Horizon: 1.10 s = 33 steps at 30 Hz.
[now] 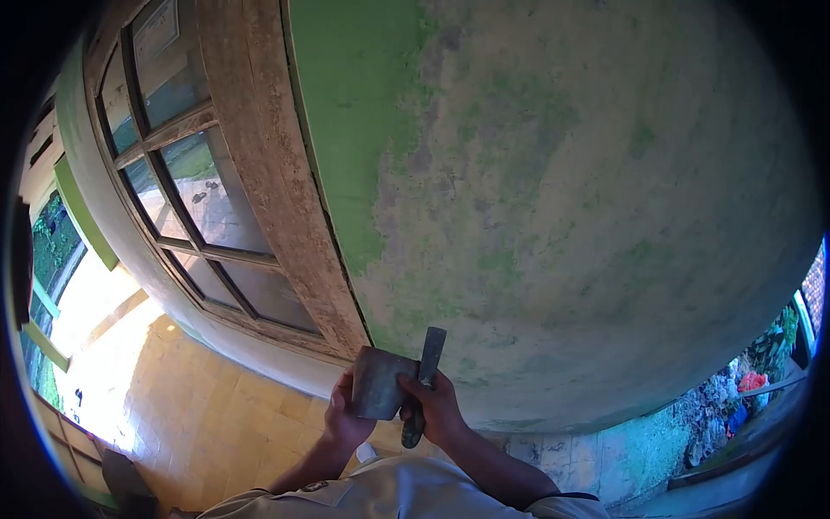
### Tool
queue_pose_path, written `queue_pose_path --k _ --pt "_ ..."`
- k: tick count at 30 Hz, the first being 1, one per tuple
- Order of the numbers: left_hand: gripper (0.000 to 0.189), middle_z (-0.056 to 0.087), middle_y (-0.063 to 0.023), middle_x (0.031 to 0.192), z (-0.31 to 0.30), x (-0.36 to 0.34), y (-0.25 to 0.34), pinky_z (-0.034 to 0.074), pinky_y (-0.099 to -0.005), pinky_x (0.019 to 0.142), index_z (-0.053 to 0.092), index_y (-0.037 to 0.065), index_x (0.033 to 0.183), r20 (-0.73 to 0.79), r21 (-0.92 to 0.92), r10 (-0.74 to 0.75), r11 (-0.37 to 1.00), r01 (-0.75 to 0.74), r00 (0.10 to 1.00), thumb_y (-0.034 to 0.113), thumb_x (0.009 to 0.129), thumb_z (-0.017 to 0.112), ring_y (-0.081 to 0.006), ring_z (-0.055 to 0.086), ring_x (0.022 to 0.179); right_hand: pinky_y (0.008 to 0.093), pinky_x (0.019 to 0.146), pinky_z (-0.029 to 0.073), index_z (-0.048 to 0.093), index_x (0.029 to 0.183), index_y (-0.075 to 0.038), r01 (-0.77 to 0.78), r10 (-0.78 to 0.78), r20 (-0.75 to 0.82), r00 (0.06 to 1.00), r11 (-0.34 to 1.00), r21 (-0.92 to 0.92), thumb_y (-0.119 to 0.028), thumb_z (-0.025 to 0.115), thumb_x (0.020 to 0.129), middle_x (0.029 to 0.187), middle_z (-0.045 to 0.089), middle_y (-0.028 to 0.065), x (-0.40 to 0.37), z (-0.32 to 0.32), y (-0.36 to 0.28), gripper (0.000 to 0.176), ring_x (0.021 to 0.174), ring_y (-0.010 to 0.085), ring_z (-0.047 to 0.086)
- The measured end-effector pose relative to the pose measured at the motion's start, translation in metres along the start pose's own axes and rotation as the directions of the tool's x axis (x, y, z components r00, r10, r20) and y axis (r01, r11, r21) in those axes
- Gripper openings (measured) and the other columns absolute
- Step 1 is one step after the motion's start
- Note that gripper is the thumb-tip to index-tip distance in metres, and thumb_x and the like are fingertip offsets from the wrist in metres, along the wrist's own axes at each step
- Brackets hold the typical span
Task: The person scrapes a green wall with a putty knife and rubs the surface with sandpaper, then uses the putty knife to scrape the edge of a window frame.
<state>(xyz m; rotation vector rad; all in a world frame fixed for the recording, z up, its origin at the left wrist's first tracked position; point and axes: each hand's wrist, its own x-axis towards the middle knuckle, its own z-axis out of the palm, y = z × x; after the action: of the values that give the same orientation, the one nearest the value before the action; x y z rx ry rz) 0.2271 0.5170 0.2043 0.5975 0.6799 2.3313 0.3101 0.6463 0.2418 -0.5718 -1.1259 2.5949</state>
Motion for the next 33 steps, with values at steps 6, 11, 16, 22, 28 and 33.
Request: queue_pose_path --k 6,11,16,22,28,33 --pt "0.086 0.052 -0.0124 0.118 0.024 -0.004 0.003 0.044 -0.0323 0.088 0.032 -0.003 0.134 0.234 0.278 0.054 0.953 -0.120 0.971 0.028 0.070 0.080 -0.0196 0.054 0.104 0.0261 0.040 0.045 0.049 0.098 -0.005 -0.014 0.014 -0.004 1.000 0.998 0.062 -0.015 0.064 0.086 0.070 0.056 0.0048 -0.004 0.005 -0.003 0.021 0.046 0.0148 0.055" --pt "0.058 0.054 -0.0103 0.113 0.035 -0.002 -0.011 0.043 -0.0311 0.085 0.038 -0.005 0.128 0.110 0.461 0.160 0.866 -0.193 0.981 0.016 0.083 0.067 -0.0142 0.053 0.098 0.0275 0.041 0.045 0.049 0.098 -0.006 0.004 -0.005 0.005 1.000 0.998 0.061 -0.016 0.062 0.087 0.070 0.056 0.0047 -0.004 0.006 0.003 0.020 0.047 0.0153 0.055" --pt "0.024 0.060 -0.0090 0.101 0.042 0.020 0.007 0.043 -0.0275 0.081 0.053 -0.006 0.111 0.076 0.617 0.158 0.768 -0.171 0.984 0.011 0.095 0.046 -0.0138 0.055 0.094 0.0272 0.041 0.045 0.050 0.096 -0.004 0.117 -0.115 0.061 0.992 0.992 -0.038 -0.016 0.060 0.088 0.074 0.058 0.0067 -0.005 -0.012 -0.005 0.018 0.047 0.0149 0.055" --pt "0.033 0.051 -0.0240 0.124 0.058 0.075 0.064 0.036 -0.0343 0.099 0.045 -0.013 0.121 0.429 0.683 0.581 0.291 -0.669 0.691 0.000 0.092 0.039 -0.0273 0.049 0.117 0.0308 0.043 0.045 0.051 0.095 -0.005 0.123 -0.123 0.002 0.992 0.991 -0.052 -0.018 0.059 0.089 0.076 0.059 0.0099 -0.017 -0.053 0.004 0.016 0.046 0.0153 0.052" --pt "0.047 0.030 -0.0254 0.142 0.149 0.153 0.136 0.015 -0.0464 0.111 0.028 -0.005 0.138 0.793 0.602 0.439 -0.454 -0.657 0.423 0.003 0.092 0.034 -0.0345 0.028 0.134 0.0324 0.044 0.045 0.049 0.094 -0.006 0.045 -0.051 -0.129 0.990 0.998 -0.047 -0.019 0.059 0.089 0.071 0.054 0.0078 -0.031 -0.080 0.024 0.017 0.045 0.0166 0.051" --pt "0.062 0.017 -0.0201 0.149 0.199 0.201 0.105 0.002 -0.0550 0.110 0.007 0.007 0.146 0.726 0.668 0.485 -0.666 -0.332 0.488 0.023 0.094 0.037 -0.0352 0.015 0.138 0.0339 0.045 0.044 0.048 0.093 -0.007 0.060 -0.069 -0.148 0.987 0.996 -0.064 -0.019 0.059 0.089 0.068 0.053 0.0069 -0.038 -0.089 0.025 0.016 0.045 0.0171 0.051"
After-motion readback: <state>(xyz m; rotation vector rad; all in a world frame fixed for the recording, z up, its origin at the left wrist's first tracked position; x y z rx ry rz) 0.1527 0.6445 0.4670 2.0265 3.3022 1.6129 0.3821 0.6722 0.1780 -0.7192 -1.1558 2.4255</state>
